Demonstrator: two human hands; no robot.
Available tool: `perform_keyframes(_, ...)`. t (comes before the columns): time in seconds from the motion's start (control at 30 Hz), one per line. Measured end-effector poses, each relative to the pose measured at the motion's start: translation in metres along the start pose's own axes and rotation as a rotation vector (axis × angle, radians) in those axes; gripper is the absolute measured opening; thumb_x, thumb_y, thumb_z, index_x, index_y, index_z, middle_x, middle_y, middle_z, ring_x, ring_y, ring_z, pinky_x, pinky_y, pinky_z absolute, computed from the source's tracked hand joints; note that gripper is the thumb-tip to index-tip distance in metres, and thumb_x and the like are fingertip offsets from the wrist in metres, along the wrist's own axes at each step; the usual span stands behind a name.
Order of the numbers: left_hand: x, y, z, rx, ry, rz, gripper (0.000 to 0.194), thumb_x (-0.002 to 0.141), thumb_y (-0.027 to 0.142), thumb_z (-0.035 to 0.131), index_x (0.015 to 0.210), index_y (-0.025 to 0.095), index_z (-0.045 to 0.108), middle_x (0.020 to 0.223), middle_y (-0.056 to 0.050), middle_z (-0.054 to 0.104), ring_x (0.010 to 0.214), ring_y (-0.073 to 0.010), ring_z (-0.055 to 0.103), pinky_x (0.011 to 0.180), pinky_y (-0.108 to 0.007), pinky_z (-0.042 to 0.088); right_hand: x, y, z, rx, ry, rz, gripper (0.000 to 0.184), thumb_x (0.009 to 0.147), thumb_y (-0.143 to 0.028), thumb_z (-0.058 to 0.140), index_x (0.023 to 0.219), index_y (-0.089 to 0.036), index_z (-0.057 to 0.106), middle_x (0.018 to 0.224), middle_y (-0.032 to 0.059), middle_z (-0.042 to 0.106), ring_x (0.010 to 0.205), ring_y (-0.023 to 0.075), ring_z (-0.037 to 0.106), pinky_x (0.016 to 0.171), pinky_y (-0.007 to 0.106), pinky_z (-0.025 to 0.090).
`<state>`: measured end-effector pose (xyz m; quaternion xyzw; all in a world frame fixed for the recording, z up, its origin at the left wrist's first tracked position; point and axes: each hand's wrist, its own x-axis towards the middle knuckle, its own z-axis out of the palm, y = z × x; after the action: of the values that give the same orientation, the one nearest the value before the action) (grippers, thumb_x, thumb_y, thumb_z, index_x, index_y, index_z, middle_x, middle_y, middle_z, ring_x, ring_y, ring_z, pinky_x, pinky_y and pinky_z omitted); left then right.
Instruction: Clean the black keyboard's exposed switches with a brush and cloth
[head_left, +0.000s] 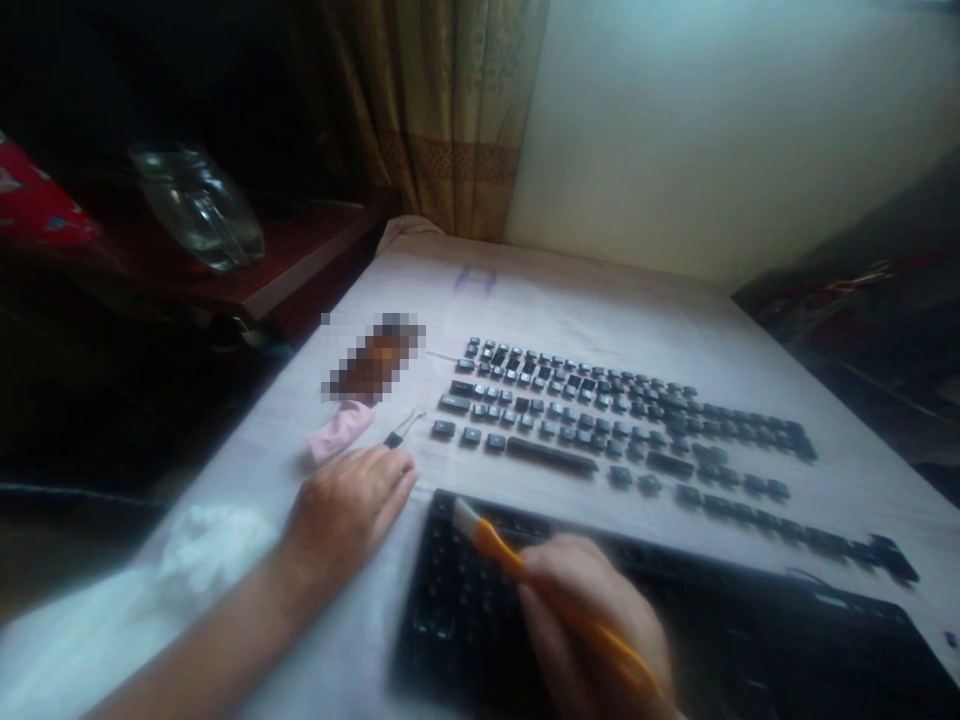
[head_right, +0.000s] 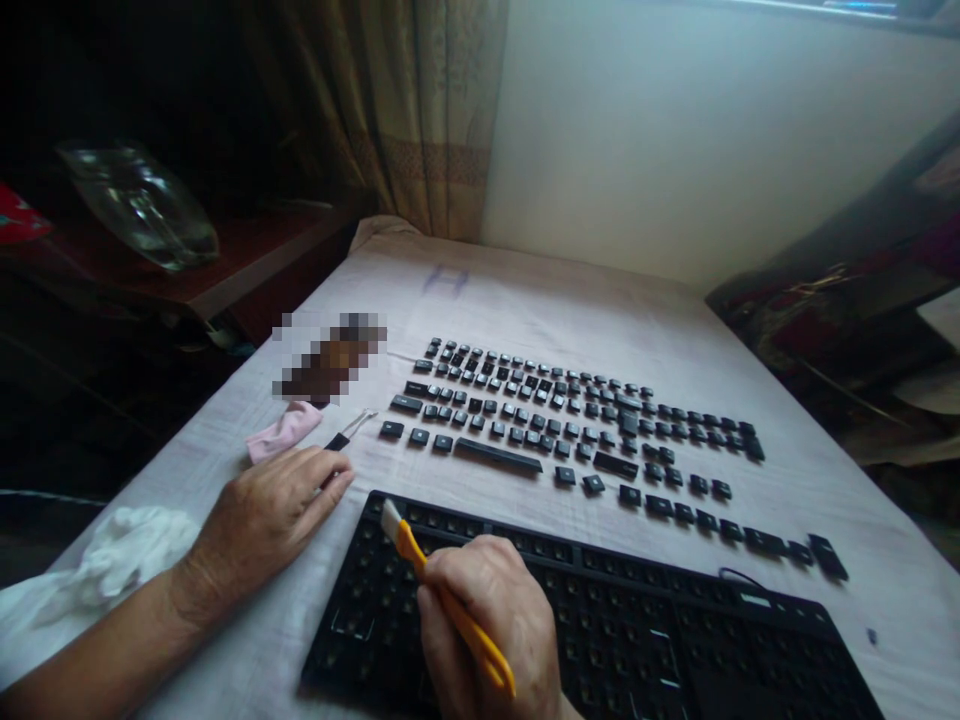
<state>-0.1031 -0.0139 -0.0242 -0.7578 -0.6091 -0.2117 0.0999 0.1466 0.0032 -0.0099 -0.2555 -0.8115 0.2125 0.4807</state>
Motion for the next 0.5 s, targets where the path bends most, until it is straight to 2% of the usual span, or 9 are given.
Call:
perform_keyframes(0.17, -0.015, 0.0, -0.001, -0.003, -0.078, 0.01, 0.03, 0.101, 0.028, 0.042, 0.073, 0.023, 0.052, 0.062, 0.003, 0.058, 0.057, -0.0153, 0.059, 0.056, -0.032, 0.036, 0.007, -0.001, 0.001, 0.012, -0.068, -0.089, 0.03, 0.084, 0.004, 0.057, 0.105, -0.016, 0.062, 0.077, 0.0047, 0.075, 0.061, 0.0152, 0.071, 0.061, 0.027, 0.059)
perform_keyframes(0.37, -0.014, 0.0, 0.001, -0.019, -0.134, 0.015, 0.033, 0.1, 0.034, 0.045, 0.069, 0.024, 0.048, 0.061, 0.003, 0.057, 0.055, -0.0161, 0.056, 0.056, -0.033, 0.032, 0.006, -0.001, 0.005, -0.007, -0.098, -0.143, 0.024, 0.088, 0.0, 0.057, 0.105, -0.016, 0.062, 0.074, 0.0048, 0.076, 0.059, 0.0148, 0.072, 0.061, 0.027, 0.059)
perform_keyframes(0.5, -0.014, -0.001, -0.005, -0.056, -0.202, 0.013, 0.028, 0.095, 0.036, 0.056, 0.071, 0.024, 0.05, 0.064, 0.004, 0.059, 0.058, -0.0154, 0.057, 0.056, -0.031, 0.033, 0.008, -0.001, 0.008, -0.009, -0.148, -0.119, 0.024, 0.086, 0.001, 0.058, 0.103, -0.017, 0.062, 0.075, 0.005, 0.076, 0.06, 0.0158, 0.072, 0.06, 0.028, 0.059)
